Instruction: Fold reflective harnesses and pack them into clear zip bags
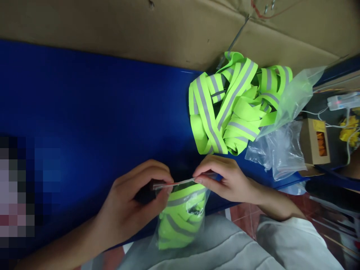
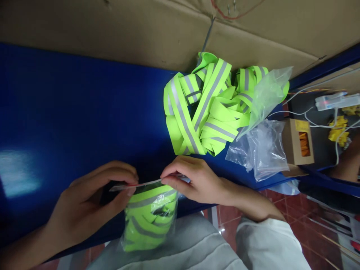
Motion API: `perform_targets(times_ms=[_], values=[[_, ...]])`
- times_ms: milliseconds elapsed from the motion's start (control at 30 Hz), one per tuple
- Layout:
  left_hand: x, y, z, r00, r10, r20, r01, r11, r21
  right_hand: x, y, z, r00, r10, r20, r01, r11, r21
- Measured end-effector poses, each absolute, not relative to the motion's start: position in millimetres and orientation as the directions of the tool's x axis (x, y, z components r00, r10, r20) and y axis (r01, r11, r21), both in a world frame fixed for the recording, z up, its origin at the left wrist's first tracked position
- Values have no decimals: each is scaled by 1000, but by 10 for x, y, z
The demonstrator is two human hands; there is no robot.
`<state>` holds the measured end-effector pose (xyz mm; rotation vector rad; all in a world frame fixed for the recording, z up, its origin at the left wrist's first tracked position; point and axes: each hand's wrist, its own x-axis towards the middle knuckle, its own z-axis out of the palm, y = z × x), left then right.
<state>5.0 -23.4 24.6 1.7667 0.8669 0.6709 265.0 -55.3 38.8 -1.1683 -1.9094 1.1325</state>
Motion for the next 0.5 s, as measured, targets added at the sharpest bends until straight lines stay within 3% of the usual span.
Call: perform_targets(times_ms=[167,500], values=[[62,-287,214,599,798,57,211,-225,951,2624,-562,391,-449,885,122,349,299,-888],[-54,-73,233,580,809,-91,306,-113,945,2784,-496,372,-428,903,23,439,231,-868]])
